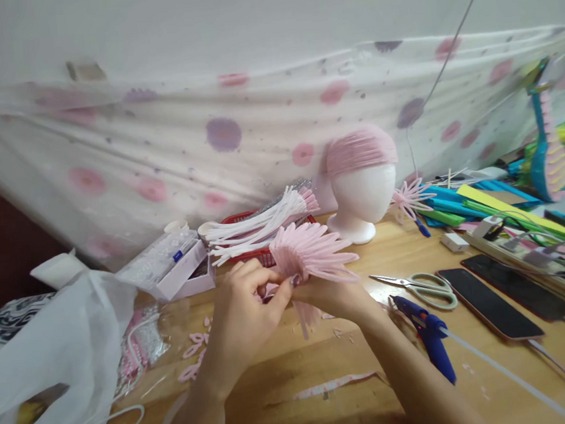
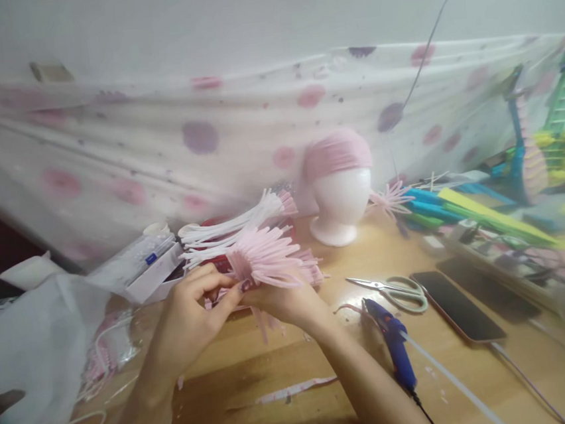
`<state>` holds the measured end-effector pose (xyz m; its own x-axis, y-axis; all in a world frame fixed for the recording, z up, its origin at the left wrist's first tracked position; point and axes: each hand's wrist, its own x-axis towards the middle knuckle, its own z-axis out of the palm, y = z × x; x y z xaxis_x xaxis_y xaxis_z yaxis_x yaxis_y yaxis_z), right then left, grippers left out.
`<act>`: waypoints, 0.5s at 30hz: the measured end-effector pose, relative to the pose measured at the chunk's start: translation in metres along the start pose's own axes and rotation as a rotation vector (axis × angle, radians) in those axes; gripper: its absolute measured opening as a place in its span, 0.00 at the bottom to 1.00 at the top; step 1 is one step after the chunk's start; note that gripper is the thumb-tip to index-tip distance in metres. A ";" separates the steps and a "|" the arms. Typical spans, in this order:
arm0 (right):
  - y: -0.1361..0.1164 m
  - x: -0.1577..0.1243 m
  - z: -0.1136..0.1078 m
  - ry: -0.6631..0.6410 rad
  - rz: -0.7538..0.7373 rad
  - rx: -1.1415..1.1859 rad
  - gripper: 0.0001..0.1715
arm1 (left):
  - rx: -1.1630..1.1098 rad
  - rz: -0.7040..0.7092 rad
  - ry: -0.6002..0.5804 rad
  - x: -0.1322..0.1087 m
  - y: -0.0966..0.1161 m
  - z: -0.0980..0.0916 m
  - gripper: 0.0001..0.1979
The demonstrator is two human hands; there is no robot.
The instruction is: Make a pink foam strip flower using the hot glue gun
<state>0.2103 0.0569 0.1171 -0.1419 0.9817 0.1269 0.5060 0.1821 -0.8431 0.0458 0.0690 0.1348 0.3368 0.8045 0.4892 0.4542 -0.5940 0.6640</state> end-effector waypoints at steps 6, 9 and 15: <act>-0.004 0.000 -0.001 -0.022 0.032 0.002 0.14 | -0.106 -0.030 0.026 -0.001 0.002 0.005 0.14; -0.009 0.000 -0.002 -0.029 0.087 -0.001 0.10 | -0.157 0.001 0.173 -0.001 0.001 0.004 0.15; -0.008 0.002 -0.001 -0.023 -0.012 0.148 0.18 | -0.370 0.098 0.223 -0.004 0.002 0.002 0.06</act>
<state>0.2071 0.0572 0.1245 -0.1671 0.9777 0.1270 0.3735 0.1820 -0.9096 0.0469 0.0643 0.1331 0.1588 0.7492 0.6431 0.0892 -0.6596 0.7463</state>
